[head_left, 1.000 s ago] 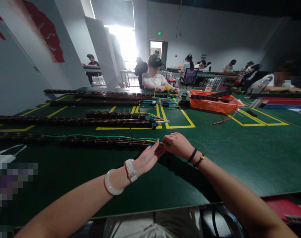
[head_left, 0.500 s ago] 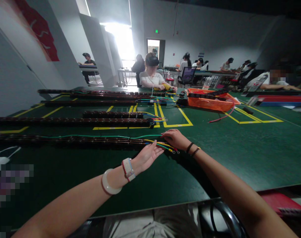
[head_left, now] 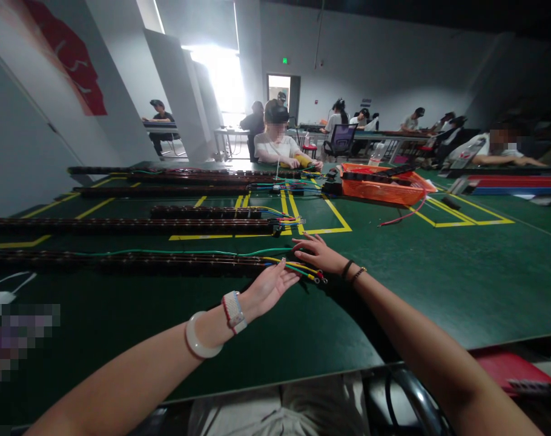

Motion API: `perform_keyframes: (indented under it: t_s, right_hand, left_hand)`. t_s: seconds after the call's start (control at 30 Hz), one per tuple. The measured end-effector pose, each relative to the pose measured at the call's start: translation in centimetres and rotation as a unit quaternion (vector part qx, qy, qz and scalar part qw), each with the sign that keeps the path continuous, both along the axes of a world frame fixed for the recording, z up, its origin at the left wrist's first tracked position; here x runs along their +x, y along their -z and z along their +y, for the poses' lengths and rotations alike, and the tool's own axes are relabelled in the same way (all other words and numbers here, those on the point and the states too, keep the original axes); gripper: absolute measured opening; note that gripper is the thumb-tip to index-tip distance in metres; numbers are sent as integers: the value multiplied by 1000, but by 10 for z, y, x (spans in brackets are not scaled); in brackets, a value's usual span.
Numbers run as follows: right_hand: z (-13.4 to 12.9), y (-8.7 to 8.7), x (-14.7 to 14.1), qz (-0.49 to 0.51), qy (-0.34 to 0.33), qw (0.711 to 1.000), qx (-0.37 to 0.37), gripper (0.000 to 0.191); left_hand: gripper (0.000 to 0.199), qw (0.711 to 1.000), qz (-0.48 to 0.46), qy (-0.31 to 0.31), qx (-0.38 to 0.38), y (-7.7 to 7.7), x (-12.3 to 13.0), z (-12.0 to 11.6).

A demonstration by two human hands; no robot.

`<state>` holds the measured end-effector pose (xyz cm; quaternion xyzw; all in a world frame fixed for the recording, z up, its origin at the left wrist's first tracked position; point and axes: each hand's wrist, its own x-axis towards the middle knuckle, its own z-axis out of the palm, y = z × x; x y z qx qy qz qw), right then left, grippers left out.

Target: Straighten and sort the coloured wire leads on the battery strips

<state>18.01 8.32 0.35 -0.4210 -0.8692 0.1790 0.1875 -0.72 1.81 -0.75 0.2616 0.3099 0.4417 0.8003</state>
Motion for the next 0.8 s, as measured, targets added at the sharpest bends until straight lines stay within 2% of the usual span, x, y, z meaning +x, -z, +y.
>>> perform_keyframes:
  t_s: [0.1, 0.23, 0.33, 0.5, 0.67, 0.8]
  right_hand:
    - [-6, -12, -1, 35, -54, 996, 57, 28]
    - [-15, -23, -2, -15, -83, 991, 105, 27]
    - [-16, -23, -1, -48, -92, 990, 100, 25]
    - [-9, -18, 0, -28, -114, 990, 75, 26]
    - [-6, -16, 2, -5, -107, 992, 68, 21]
    - [-3, -10, -1, -10, -54, 995, 79, 15]
  left_hand:
    - [22, 1000, 2, 6, -1, -3, 0, -1]
    - [18, 1000, 1, 2, 1, -1, 1, -1]
    - [14, 1000, 0, -9, -12, 0, 1, 0]
    - [13, 1000, 5, -12, -14, -2, 2, 0]
    - [19, 1000, 4, 6, 6, 0, 0, -1]
    - [21, 999, -10, 22, 25, 5, -1, 1]
